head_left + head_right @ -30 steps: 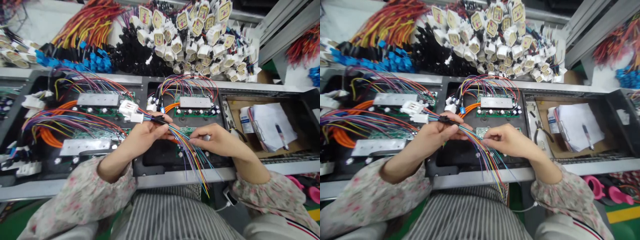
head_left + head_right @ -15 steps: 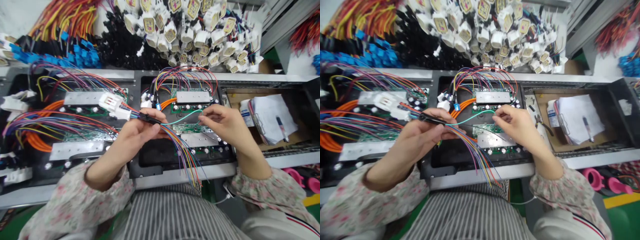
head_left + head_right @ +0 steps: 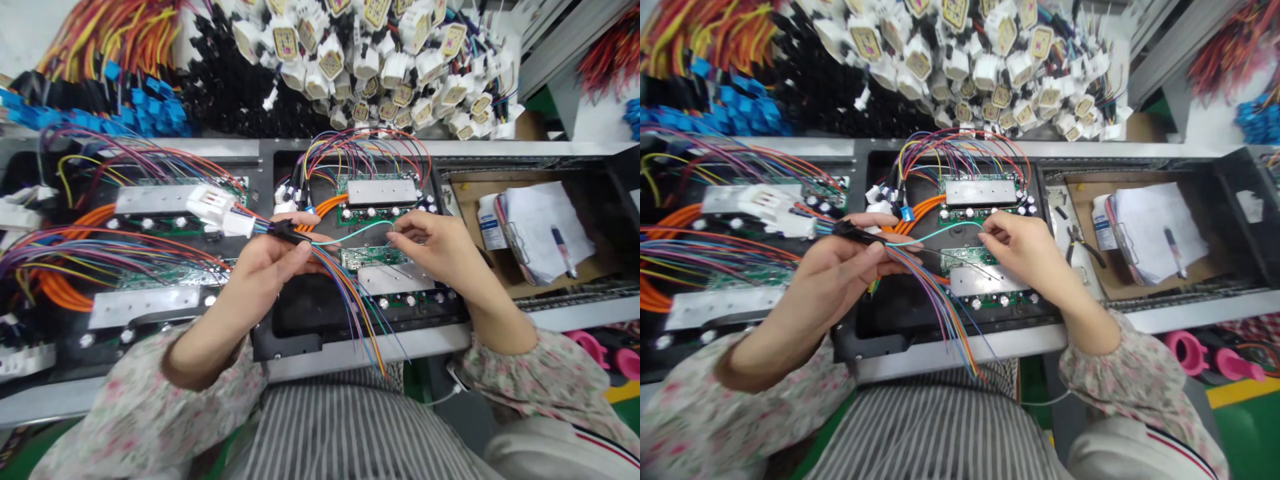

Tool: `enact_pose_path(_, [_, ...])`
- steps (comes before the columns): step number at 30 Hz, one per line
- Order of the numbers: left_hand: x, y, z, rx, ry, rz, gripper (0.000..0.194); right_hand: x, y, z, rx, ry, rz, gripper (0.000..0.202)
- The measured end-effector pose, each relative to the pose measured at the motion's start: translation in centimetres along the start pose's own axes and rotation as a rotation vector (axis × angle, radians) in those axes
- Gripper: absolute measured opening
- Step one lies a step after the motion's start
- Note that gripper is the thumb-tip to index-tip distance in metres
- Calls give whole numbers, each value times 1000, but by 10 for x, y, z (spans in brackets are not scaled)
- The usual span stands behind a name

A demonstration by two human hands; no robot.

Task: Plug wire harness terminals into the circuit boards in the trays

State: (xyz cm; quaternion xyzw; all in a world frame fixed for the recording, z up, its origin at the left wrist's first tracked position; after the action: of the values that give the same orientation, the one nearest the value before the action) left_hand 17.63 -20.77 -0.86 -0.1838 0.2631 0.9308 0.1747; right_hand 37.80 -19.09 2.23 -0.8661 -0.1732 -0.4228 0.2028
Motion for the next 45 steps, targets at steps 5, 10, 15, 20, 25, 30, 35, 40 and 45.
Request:
enact_pose_path(5, [4, 0, 1, -28, -12, 39, 30, 5, 0, -4, -25, 65, 2, 18])
enact_pose_path(10, [5, -3, 0, -34, -46, 67, 32, -2, 0, -27, 68, -67, -111, 12])
enact_pose_path(15, [6, -1, -4, -2, -94, 107, 36, -6, -1, -22, 58, -43, -8, 10])
enact_pose_path(20, [6, 1, 1, -71, -172, 119, 35, -21, -2, -15, 51, -129, -24, 7])
enact_pose_path(25, [6, 1, 3, -96, -213, 121, 31, -27, -3, -15, 56, -120, -24, 9])
enact_pose_path(30, [7, 2, 3, -73, -185, 136, 30, -28, -3, -16, 44, -122, -45, 10])
enact_pose_path(35, [7, 3, 4, -66, -183, 161, 31, -31, -4, -17, 48, -50, -102, 10])
enact_pose_path(40, [9, 2, 2, -54, -155, 199, 29, -30, -5, -22, 68, 28, -92, 17])
enact_pose_path(45, [8, 0, 1, -53, -78, 141, 27, -24, 0, -37, 100, -176, -182, 13])
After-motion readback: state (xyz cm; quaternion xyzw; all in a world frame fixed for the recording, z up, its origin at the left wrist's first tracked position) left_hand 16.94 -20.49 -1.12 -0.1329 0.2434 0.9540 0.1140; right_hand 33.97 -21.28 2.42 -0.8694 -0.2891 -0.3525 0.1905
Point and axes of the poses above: each hand's wrist, its own y-axis away from the middle knuckle, its own x-axis out of the back of the hand, z = x × y, the point moved 7 cm from there along -y, towards the middle knuckle, and after that the axes turned 14 degrees about x, right-handed, at the moved point
